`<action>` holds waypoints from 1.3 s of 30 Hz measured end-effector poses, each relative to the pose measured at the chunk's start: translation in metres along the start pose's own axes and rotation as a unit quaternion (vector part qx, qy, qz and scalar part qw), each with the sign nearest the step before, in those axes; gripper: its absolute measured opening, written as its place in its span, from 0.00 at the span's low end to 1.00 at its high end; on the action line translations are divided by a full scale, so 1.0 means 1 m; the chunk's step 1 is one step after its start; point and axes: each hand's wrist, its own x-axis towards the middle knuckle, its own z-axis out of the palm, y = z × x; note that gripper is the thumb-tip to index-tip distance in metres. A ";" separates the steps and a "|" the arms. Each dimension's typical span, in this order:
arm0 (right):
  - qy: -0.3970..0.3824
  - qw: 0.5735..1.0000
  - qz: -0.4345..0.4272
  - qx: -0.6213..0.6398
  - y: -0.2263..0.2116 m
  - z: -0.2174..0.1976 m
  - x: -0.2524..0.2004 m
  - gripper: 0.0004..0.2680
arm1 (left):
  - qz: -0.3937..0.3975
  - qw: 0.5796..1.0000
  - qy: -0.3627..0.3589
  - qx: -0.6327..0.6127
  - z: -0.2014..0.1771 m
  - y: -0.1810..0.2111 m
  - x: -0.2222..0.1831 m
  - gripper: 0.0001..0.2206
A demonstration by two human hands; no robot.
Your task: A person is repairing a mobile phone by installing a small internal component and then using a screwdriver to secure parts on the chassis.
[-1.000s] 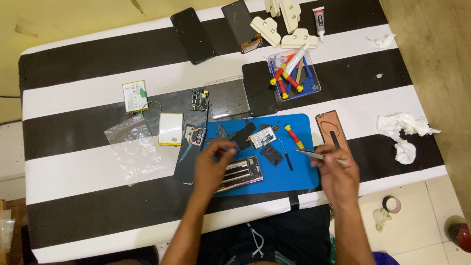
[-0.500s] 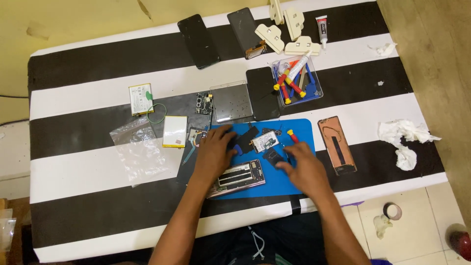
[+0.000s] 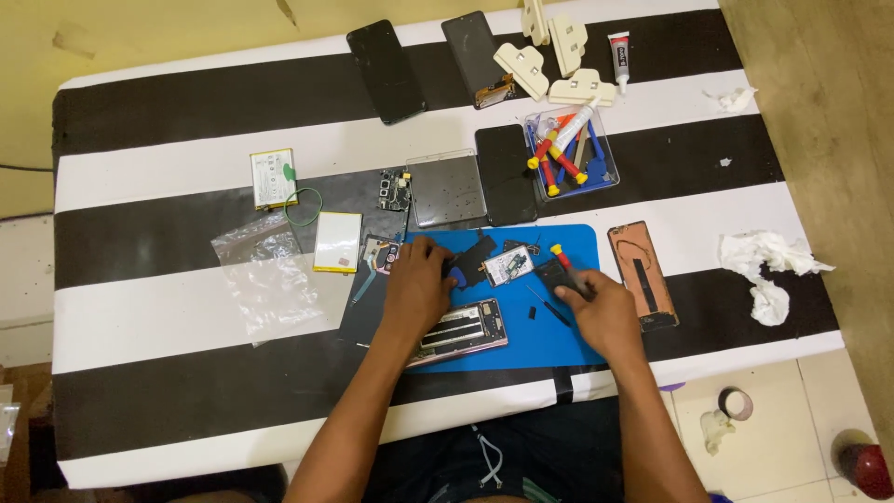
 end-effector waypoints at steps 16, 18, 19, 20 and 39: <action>0.047 0.989 -0.119 -0.078 0.013 0.014 -0.049 0.14 | 0.023 0.995 0.066 -0.065 -0.038 0.019 -0.049 0.14; 0.052 0.984 -0.138 -0.098 0.030 0.018 -0.048 0.09 | 0.040 0.997 -0.043 -0.055 -0.050 0.031 -0.070 0.28; 0.051 0.984 -0.139 -0.098 0.030 0.018 -0.045 0.09 | 0.039 0.997 -0.043 -0.054 -0.040 0.028 -0.075 0.28; 0.049 0.984 -0.137 -0.104 0.030 0.017 -0.044 0.08 | 0.051 0.996 -0.074 -0.012 -0.031 0.027 -0.079 0.34; 0.107 0.980 -0.165 -0.034 0.034 0.012 -0.026 0.08 | 0.120 0.990 -0.067 -0.013 -0.007 0.019 -0.075 0.42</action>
